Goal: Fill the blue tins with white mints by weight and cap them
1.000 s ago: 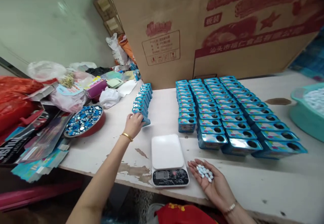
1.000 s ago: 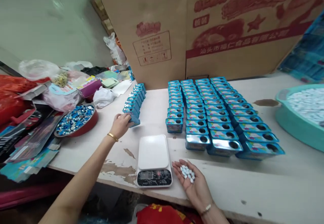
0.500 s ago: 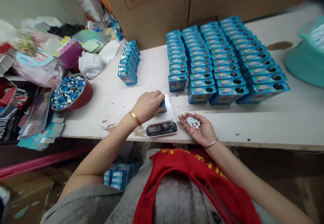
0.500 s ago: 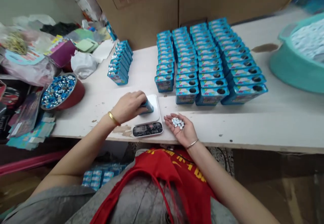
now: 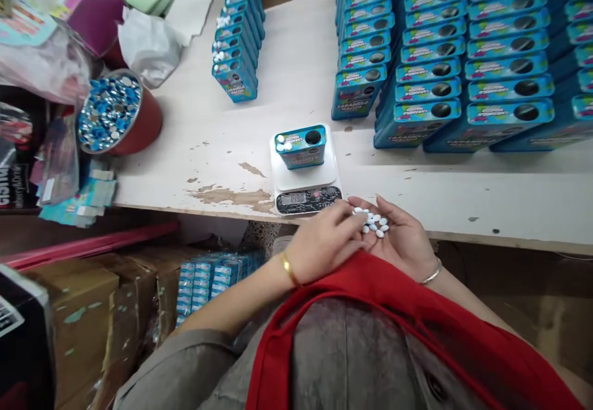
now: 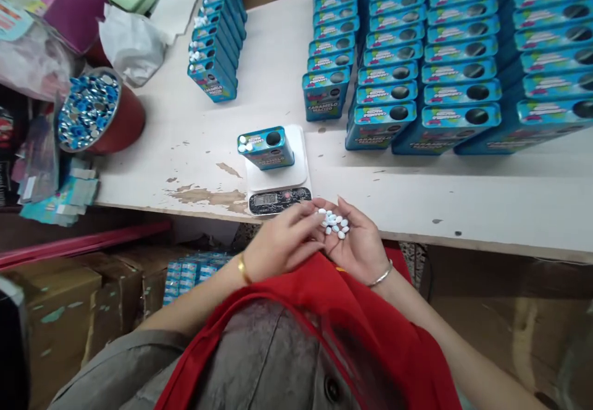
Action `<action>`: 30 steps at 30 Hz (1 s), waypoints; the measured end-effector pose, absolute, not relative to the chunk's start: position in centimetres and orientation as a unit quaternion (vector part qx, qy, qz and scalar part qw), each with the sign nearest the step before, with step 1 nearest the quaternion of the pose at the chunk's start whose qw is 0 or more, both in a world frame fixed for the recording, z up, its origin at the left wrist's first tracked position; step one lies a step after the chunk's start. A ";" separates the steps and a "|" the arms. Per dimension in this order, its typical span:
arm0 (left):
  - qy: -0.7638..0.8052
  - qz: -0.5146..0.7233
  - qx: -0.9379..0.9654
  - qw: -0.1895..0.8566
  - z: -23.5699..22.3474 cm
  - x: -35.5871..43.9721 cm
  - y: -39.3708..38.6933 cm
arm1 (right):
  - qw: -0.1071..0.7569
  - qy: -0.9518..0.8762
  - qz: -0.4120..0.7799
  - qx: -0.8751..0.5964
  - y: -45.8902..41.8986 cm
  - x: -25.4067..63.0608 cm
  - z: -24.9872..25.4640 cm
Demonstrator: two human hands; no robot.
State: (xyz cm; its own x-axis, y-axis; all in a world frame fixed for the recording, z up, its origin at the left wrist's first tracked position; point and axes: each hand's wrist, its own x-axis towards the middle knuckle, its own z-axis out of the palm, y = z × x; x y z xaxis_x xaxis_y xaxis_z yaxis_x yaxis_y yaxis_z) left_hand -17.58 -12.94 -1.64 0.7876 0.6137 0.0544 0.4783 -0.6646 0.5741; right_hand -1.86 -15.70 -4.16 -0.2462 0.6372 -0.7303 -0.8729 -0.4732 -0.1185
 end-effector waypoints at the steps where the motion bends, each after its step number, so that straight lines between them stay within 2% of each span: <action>1: 0.301 0.106 0.910 0.266 -2.3 -16.5 -13.5 | 0.486 0.157 0.773 -0.378 -15.8 -2.1 -4.2; 11: 0.336 0.033 0.908 0.250 -2.8 -14.8 -12.9 | 0.490 0.137 0.781 -0.362 -16.1 -2.8 -4.0; 16: 0.332 0.050 0.920 0.203 -3.3 -14.6 -12.9 | 0.489 0.157 0.786 -0.345 -15.9 -2.8 -3.9; 23: 0.337 0.081 0.916 0.200 -2.3 -15.6 -11.8 | 0.500 0.161 0.779 -0.342 -14.2 -3.6 -2.4; 26: 0.339 0.140 0.903 0.222 0.0 -16.3 -10.2 | 0.532 0.133 0.773 -0.319 -12.8 -4.0 -0.7; 30: 0.334 0.283 0.866 0.242 3.5 -17.7 -6.8 | 0.589 0.117 0.744 -0.293 -11.2 -4.4 1.6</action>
